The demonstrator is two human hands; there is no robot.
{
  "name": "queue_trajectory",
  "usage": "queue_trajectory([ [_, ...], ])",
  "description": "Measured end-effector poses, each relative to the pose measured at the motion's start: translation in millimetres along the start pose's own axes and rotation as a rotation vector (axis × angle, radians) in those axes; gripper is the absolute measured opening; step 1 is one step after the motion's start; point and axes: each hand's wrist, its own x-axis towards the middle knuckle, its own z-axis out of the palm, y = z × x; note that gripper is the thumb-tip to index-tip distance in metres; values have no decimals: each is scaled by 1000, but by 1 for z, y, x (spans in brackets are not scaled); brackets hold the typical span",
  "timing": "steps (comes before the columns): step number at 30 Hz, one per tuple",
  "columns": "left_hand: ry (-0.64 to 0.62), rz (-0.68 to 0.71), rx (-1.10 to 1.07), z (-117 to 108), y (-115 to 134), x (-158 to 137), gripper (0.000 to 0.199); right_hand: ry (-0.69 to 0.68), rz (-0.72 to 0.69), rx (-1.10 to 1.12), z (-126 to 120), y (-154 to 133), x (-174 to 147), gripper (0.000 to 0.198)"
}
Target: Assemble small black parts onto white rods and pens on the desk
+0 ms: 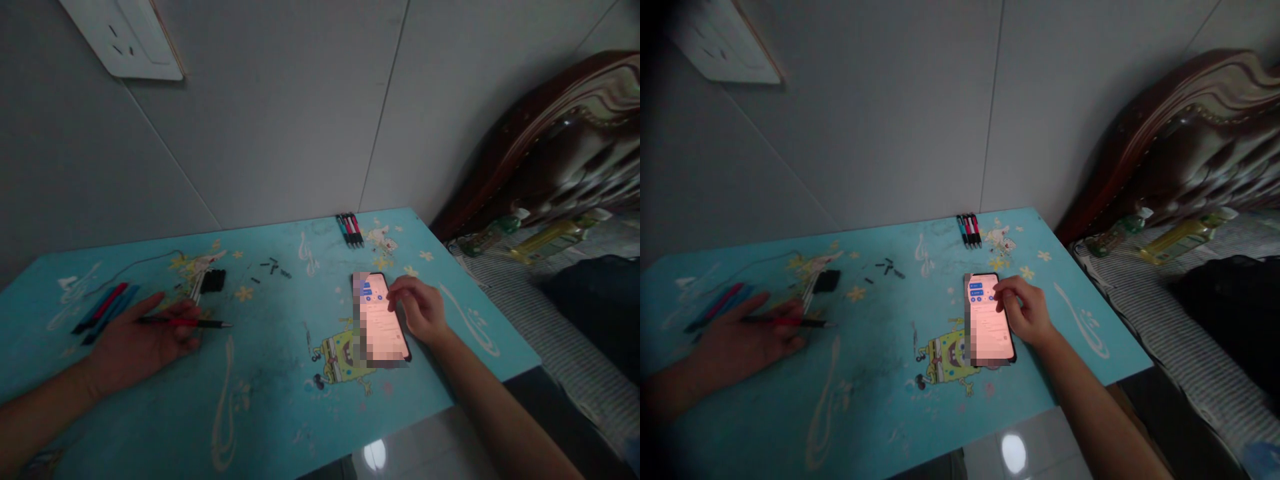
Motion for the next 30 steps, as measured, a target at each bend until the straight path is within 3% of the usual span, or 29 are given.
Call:
queue_trajectory([
  [7, 2, -4, 42, -3, 2, 1, 29, -81, -74, 22, -1, 2, -2, 18],
  [14, 2, -21, 24, -2, 3, 0, 30, -93, -48, -62, -1, 0, -2, 19],
  [18, 0, -20, 27, 1, 3, -1, 29, 16, -17, -135, 4, -2, 3, 19],
  [30, 25, -32, -50, 10, -3, -3, 29, 304, 110, -70, 3, 1, 13, 18],
])
